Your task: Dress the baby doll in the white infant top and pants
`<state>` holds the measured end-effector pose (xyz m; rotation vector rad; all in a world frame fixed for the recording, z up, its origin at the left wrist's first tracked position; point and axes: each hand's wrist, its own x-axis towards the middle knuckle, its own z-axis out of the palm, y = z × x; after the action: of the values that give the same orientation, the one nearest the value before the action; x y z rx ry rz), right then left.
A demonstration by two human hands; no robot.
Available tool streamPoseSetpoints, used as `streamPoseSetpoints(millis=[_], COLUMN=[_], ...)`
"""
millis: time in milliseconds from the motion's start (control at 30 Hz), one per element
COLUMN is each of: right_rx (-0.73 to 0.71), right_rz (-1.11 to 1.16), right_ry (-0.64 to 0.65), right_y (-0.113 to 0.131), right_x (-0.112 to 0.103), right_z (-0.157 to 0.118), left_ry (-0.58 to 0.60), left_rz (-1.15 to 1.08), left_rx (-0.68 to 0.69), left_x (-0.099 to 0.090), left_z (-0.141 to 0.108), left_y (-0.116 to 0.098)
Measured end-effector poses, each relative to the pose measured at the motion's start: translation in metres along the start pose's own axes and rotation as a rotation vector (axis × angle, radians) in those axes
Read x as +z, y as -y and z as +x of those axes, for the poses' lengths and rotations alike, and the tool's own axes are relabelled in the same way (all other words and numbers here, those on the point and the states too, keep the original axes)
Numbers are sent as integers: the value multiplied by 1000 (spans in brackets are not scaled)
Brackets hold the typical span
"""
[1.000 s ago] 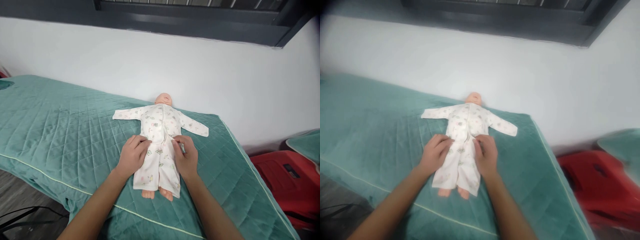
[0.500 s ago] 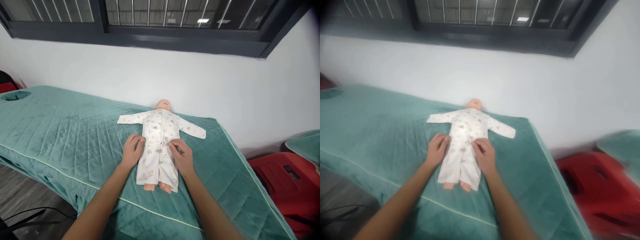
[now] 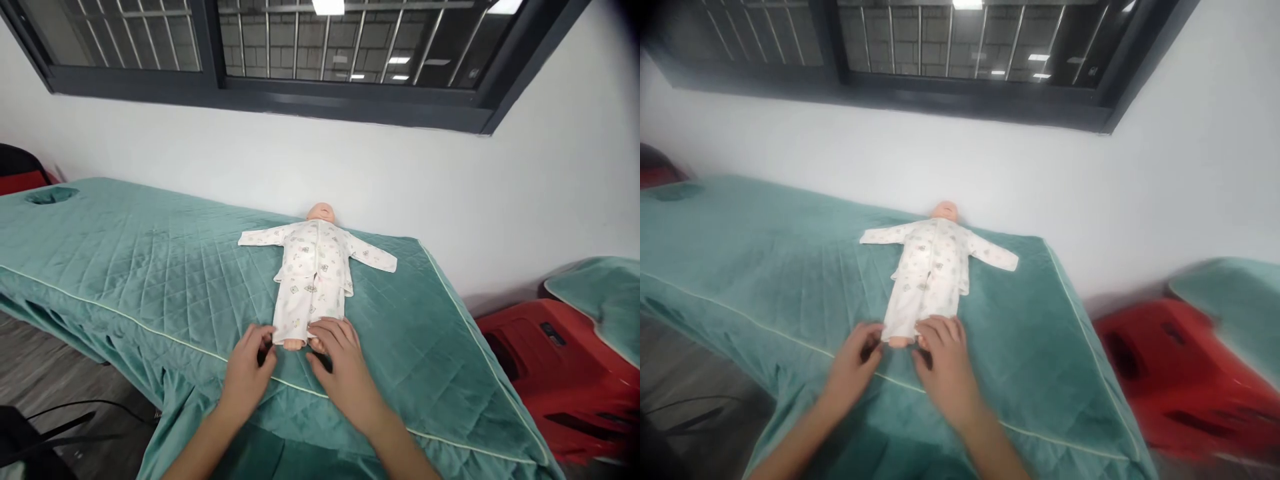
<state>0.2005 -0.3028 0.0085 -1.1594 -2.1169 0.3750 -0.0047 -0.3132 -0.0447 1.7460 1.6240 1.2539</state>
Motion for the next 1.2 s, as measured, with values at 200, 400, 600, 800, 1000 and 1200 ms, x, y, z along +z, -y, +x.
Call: streamPoseSetpoints(millis=[200,400,600,800,1000,1200], right_rx=[-17,-79,1,257,295,156], right_rz=[-249,-142,107,196,113,57], right_ry=[-11,-94,-179,-281,-230,-152], right_y=[17,23,8,-15,-21,-7], right_x=[11,5,-1,9,11,-11], right_z=[16,9,-20,-35,-20,-18], left_ry=[1,-36,-227,-81,-65,-90], left_rz=[52,-59,194,505,625,472], left_rx=[-70,-133,159,425,449,489], left_x=[4,-1,10,26,32,15], left_z=[0,-12,-20,-1,19,14], left_y=[-14,-16,-27,-58,-72,-62])
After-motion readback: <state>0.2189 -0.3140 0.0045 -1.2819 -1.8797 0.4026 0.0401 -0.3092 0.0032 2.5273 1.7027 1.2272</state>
